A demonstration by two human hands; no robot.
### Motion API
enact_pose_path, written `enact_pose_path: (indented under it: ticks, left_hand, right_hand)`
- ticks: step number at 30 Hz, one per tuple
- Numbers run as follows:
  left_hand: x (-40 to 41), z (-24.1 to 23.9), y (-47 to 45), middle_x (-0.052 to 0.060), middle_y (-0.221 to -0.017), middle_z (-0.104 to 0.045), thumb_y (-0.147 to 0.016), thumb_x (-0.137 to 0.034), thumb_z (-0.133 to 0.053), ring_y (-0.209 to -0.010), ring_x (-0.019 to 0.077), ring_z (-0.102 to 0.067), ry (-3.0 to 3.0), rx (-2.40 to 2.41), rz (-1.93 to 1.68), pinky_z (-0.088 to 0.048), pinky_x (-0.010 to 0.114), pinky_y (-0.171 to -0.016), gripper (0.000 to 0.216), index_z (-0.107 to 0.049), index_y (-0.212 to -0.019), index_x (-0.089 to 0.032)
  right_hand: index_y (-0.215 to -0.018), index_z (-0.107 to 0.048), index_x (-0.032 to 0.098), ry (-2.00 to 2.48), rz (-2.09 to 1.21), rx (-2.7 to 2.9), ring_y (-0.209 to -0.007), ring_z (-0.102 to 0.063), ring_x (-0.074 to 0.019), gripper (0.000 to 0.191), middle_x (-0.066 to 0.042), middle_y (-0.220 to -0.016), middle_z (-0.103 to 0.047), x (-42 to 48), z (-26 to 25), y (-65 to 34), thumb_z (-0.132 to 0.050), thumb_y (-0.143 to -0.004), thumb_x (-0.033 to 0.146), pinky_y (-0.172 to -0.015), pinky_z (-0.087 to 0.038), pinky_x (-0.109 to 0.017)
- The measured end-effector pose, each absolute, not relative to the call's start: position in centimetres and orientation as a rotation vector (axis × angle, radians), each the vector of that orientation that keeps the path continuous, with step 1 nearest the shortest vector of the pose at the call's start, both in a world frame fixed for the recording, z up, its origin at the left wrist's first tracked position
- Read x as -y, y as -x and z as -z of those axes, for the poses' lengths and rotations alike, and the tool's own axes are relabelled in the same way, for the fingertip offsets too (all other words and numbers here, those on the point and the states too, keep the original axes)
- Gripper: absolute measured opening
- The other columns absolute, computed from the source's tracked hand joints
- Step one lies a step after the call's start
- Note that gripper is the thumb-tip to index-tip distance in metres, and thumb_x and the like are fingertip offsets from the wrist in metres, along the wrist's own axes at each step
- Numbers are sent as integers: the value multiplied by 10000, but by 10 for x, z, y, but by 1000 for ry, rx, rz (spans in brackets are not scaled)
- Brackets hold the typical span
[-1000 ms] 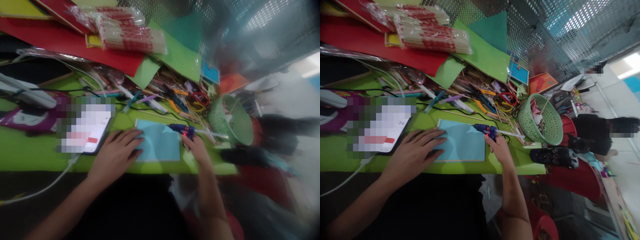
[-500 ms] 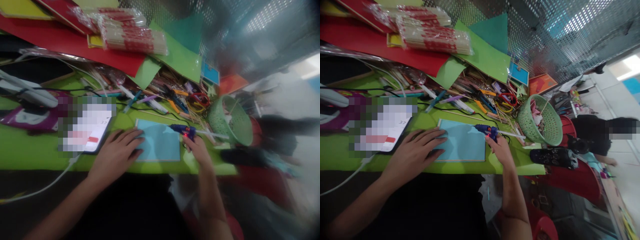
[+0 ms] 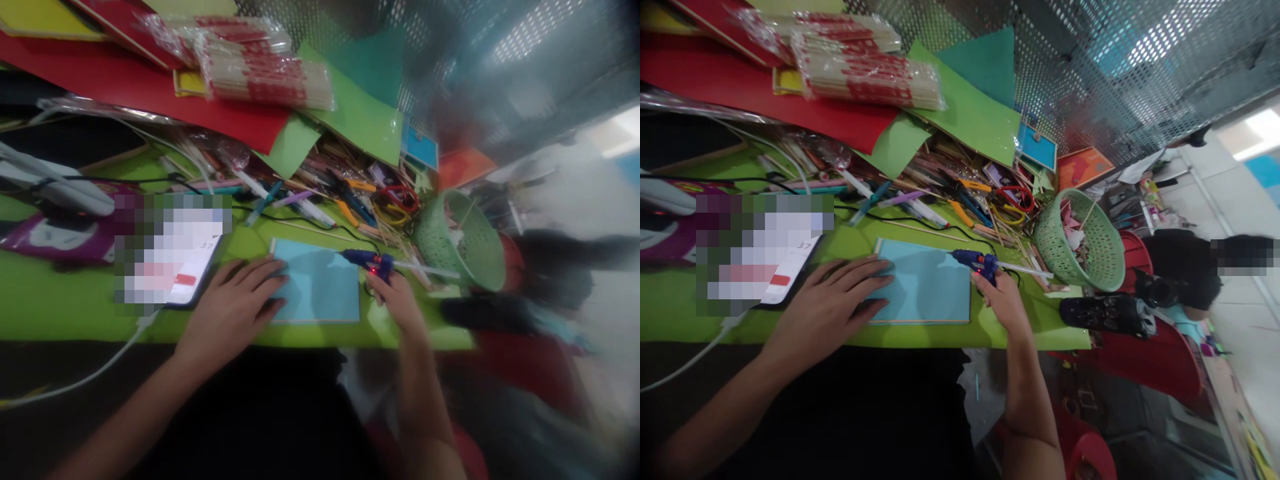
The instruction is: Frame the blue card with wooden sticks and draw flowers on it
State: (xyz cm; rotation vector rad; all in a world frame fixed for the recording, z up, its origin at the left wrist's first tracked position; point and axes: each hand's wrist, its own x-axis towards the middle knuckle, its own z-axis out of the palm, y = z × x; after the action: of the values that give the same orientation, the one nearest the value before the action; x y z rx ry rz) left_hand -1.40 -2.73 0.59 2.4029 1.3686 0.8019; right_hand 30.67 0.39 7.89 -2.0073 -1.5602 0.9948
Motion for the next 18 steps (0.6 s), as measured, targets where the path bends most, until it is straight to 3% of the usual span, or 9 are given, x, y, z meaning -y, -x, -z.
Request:
enact_pose_path:
  ticks: [7, 18]
  left_hand:
    - [27, -6, 14, 68, -1504, -639, -1034, -336, -567, -1397, 356, -589, -2355, -1349, -814, -418, 615, -1159, 272, -697, -1263, -271]
    - [27, -3, 16, 75, -1518, -626, -1051, -346, -542, -1409, 342, -576, -2407, -1357, -780, -416, 601, -1159, 276, -675, -1276, -256]
  right_hand:
    - [-791, -650, 199, 1942, -1041, 1474, -460, -446, -124, 386, 49, -474, -504, -2, -79, -307, -663, -841, 583, -524, -369, -287]
    - [-753, -592, 229, 1986, -989, 1564, -453, -446, -128, 380, 56, -474, -482, -5, -80, -300, -638, -827, 598, -489, -346, -281]
